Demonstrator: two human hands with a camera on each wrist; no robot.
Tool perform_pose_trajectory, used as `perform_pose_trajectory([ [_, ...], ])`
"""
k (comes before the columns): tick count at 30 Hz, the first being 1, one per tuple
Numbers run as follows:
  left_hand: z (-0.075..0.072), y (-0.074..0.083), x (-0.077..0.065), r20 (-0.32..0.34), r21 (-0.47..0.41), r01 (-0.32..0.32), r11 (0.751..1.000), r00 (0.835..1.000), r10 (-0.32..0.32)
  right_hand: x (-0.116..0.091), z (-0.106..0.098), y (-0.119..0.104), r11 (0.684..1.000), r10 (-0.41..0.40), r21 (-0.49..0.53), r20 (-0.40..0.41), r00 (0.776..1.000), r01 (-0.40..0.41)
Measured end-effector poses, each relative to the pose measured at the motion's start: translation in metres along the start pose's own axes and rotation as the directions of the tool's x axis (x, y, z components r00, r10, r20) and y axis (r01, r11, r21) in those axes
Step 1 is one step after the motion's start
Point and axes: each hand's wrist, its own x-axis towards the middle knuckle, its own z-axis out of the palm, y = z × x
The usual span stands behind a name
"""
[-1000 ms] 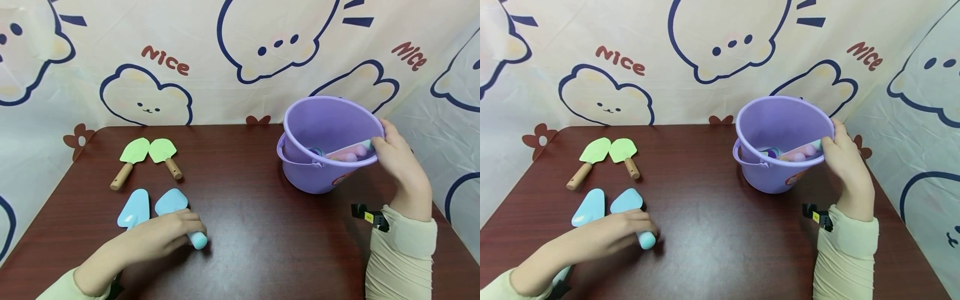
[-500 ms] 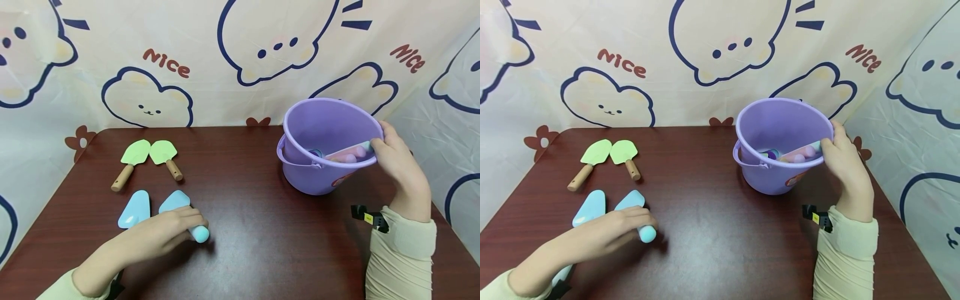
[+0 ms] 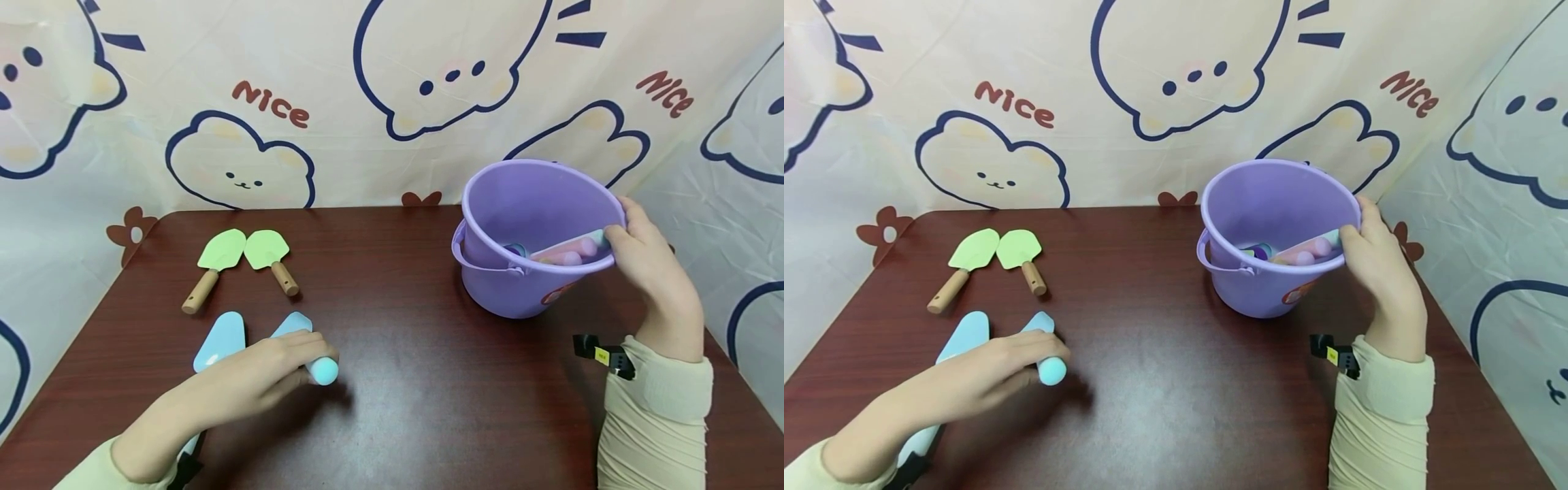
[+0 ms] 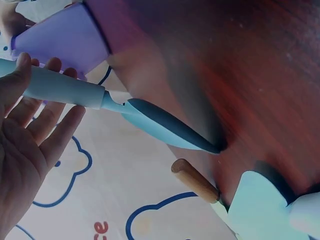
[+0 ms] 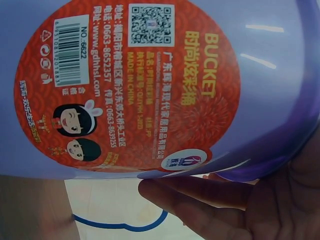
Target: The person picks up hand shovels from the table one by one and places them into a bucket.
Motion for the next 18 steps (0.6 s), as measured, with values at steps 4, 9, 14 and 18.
perform_pose_trajectory([
  [4, -0.002, 0.001, 0.001, -0.009, -0.015, -0.004, 1.0, 1.0, 0.004, 0.0, 0.0, 0.0, 1.0, 0.005, 0.001, 0.004, 1.0, -0.005],
  [9, -0.003, 0.002, 0.004, -0.024, -0.029, -0.015, 0.999, 1.0, 0.014, -0.001, 0.0, 0.0, 1.0, 0.007, 0.001, 0.008, 1.0, -0.007],
  [14, -0.004, 0.002, 0.008, -0.019, -0.061, 0.008, 0.998, 1.0, -0.009, 0.0, 0.0, 0.0, 1.0, 0.005, -0.005, 0.007, 1.0, -0.005],
  [18, -0.006, 0.001, 0.012, -0.021, -0.094, 0.009, 0.996, 1.0, -0.011, -0.001, 0.0, -0.001, 1.0, 0.001, -0.008, 0.006, 1.0, -0.001],
])
